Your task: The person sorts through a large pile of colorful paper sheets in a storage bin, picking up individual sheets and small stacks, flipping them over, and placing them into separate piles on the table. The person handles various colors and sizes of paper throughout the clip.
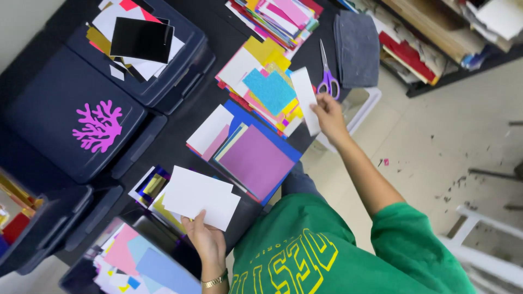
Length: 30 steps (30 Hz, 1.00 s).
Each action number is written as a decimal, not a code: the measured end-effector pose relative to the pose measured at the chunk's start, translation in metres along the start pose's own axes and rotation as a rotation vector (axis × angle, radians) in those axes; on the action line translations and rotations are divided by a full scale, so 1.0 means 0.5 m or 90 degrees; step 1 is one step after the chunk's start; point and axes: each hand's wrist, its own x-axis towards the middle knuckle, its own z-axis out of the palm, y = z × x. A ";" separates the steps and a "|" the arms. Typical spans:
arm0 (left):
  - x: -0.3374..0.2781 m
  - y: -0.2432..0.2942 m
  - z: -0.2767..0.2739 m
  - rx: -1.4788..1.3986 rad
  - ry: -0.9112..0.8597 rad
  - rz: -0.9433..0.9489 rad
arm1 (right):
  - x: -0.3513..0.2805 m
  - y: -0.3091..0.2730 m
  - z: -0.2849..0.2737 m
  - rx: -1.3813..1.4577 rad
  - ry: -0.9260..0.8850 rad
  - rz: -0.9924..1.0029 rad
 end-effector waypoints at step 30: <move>0.115 -0.439 0.033 0.379 0.029 0.119 | 0.663 0.007 -0.077 -0.433 0.006 -0.552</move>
